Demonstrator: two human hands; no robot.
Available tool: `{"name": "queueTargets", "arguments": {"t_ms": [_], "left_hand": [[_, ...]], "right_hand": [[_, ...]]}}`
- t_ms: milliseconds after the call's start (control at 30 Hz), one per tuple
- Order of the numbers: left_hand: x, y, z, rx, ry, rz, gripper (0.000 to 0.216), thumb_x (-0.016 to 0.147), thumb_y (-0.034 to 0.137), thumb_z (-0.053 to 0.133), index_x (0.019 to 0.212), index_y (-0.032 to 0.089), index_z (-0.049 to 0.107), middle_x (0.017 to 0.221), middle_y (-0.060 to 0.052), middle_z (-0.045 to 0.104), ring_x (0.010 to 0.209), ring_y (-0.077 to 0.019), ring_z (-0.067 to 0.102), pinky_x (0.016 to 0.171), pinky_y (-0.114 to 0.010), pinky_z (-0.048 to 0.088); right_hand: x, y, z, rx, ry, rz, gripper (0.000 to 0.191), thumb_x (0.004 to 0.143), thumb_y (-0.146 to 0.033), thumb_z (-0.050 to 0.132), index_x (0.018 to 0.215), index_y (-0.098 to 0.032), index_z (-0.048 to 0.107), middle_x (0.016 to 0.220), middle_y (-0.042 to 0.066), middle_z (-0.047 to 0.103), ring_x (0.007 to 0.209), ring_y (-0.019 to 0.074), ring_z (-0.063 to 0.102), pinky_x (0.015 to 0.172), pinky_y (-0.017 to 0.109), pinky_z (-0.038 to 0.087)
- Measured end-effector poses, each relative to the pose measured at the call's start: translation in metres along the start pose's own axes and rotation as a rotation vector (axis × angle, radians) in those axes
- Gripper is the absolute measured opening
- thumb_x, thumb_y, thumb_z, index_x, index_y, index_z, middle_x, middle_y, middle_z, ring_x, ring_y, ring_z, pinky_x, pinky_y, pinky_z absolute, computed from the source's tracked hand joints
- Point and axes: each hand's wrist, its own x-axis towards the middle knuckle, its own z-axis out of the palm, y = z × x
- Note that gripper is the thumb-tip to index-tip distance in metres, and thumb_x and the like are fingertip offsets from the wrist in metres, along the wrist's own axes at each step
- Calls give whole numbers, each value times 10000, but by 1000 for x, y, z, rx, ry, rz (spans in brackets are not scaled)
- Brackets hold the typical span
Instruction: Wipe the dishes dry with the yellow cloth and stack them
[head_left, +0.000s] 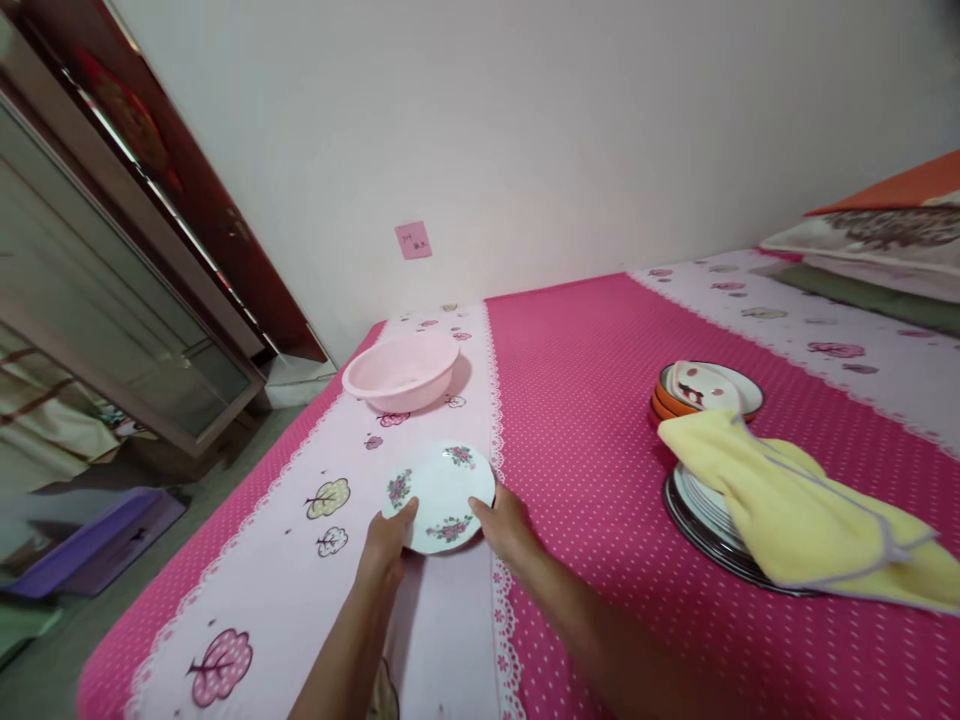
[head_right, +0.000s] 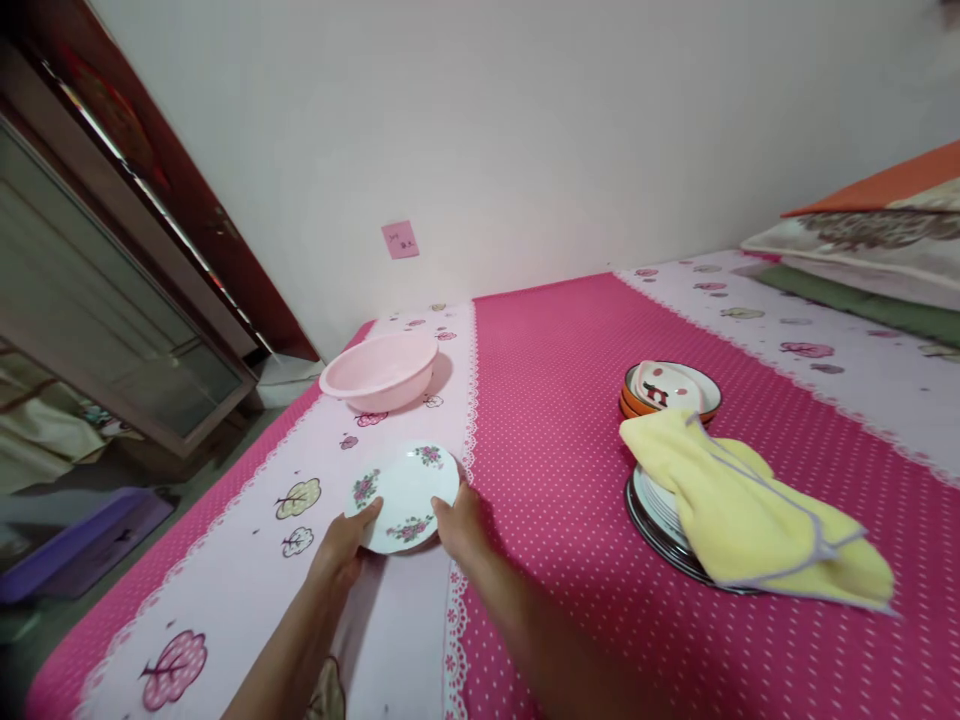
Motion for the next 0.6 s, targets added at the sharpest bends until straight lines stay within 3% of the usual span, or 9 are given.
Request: {"name": "queueTargets", "arguments": {"t_ms": [200, 400, 600], "left_hand": [[16, 10, -19, 37, 80, 12, 203, 867, 74, 729, 1069, 67, 710, 817, -81, 793, 669, -186, 751, 689, -322, 629], [15, 19, -43, 147, 45, 20, 174, 824, 138, 788, 983, 99, 730, 814, -123, 799, 716, -257, 770, 660, -339, 618], [10, 16, -66, 383, 20, 83, 143, 874, 252, 733, 914, 115, 726, 765, -133, 787, 734, -276, 768, 678, -346, 608]], "right_hand": [[3, -9, 28, -63, -21, 26, 549, 800, -231, 664, 1349, -235, 643, 1122, 79, 797, 1071, 272, 740, 897, 348, 573], [-8, -10, 44, -88, -33, 33, 449, 809, -278, 673, 1251, -208, 696, 1133, 97, 788, 1086, 286, 729, 905, 359, 570], [-25, -11, 51, -104, -51, 22, 474, 798, -301, 694, 1263, -209, 685, 1167, 96, 776, 1104, 285, 719, 922, 353, 559]]}}
